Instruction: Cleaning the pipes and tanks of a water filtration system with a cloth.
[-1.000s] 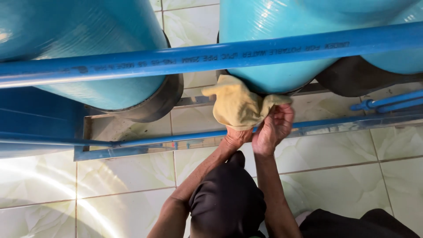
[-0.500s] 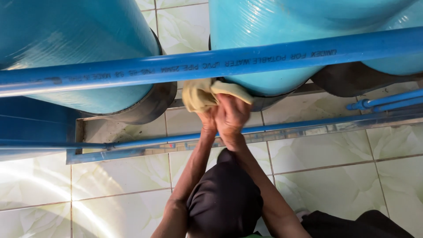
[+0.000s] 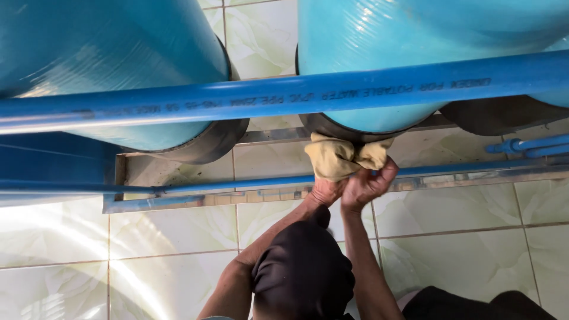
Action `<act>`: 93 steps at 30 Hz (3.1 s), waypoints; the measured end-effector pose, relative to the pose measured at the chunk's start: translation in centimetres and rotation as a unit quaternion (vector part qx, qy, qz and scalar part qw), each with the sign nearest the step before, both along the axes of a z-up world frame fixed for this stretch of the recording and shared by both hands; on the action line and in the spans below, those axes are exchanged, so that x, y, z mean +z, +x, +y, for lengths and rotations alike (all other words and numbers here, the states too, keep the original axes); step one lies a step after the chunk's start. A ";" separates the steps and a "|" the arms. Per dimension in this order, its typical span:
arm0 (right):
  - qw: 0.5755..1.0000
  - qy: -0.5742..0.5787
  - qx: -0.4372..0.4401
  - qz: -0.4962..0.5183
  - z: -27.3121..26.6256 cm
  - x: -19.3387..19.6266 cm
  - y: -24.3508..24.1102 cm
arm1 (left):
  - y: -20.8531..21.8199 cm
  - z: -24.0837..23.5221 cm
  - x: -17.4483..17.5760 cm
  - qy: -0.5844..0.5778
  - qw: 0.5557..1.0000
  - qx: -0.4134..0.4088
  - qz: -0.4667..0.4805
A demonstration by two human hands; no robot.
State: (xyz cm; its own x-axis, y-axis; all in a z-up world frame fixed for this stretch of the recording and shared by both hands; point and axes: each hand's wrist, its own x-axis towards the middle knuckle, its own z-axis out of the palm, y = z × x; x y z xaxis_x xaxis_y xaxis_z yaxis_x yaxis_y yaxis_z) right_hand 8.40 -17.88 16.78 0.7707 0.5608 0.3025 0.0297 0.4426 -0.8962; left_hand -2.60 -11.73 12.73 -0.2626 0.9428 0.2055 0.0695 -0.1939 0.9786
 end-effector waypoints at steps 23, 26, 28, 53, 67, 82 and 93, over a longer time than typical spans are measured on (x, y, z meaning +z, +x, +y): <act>0.961 -0.037 0.120 0.247 -1.0 -4.3 0.7 | 5.6 -4.3 -1.0 0.015 0.909 -0.086 0.408; 0.972 -0.017 0.060 0.228 -1.4 -6.0 3.7 | 7.3 -5.0 3.3 -0.014 0.910 -0.161 0.383; 0.969 -0.007 0.023 0.245 -1.8 -4.8 5.3 | 8.0 -5.3 5.8 -0.011 0.894 -0.218 0.391; 0.977 0.055 -0.003 0.205 -0.5 -2.5 -0.8 | 0.9 -5.2 9.6 0.000 0.908 -0.149 0.392; 0.999 -0.034 0.042 -0.003 2.9 7.6 4.0 | 3.6 -4.1 11.8 0.121 0.872 -0.290 0.374; 0.999 0.039 0.008 0.031 7.5 4.8 10.8 | 6.9 -3.7 15.1 0.182 0.889 -0.347 0.237; 0.997 0.031 0.017 0.073 10.9 6.5 17.3 | 8.8 -2.5 17.6 0.165 0.827 -0.487 0.226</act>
